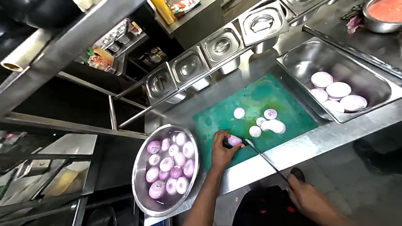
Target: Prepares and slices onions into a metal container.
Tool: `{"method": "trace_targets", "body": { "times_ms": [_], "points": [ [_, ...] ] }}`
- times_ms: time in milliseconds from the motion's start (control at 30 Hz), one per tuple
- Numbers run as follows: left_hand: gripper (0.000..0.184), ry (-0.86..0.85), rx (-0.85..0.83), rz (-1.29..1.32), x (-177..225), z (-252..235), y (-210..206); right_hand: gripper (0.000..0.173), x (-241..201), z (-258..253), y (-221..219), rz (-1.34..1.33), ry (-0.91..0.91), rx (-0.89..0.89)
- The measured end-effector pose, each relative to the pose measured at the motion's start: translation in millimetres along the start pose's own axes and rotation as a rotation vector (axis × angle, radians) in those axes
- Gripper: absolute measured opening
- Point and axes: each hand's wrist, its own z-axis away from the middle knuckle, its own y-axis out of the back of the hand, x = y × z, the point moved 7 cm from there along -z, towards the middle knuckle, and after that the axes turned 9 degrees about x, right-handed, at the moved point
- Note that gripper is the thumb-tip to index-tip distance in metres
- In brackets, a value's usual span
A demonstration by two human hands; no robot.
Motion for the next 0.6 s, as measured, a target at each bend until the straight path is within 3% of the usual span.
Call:
{"method": "trace_targets", "body": {
  "times_ms": [33,100,167,233,300,400,467,600],
  "points": [
    [0.052,0.039,0.03,0.033,-2,-1,-1,0.033,7,-5,3,-0.235,-0.077,-0.13],
    [0.047,0.11,0.134,0.146,-6,-4,-4,0.028,14,-9,8,-0.977,-0.23,-0.365],
    [0.04,0.117,0.262,0.274,-8,-5,-8,0.027,6,-11,18,-1.615,-0.275,-0.589],
    [0.03,0.091,0.348,0.34,-10,-4,-9,0.026,0,-16,26,-1.78,-0.263,-0.638],
    [0.021,0.054,0.374,0.336,-12,-3,-9,0.024,-2,-19,31,-1.58,-0.301,-0.506],
    [0.018,0.018,0.286,0.354,-17,4,-7,0.03,-13,-26,33,-0.693,-0.204,-0.287],
    [0.026,-0.015,0.17,0.383,-20,8,-6,0.037,-27,-32,27,-0.201,-0.118,-0.223],
    [0.043,-0.053,0.039,0.441,-23,13,-7,0.037,-53,-38,15,0.11,-0.046,-0.197]
  ]
}}
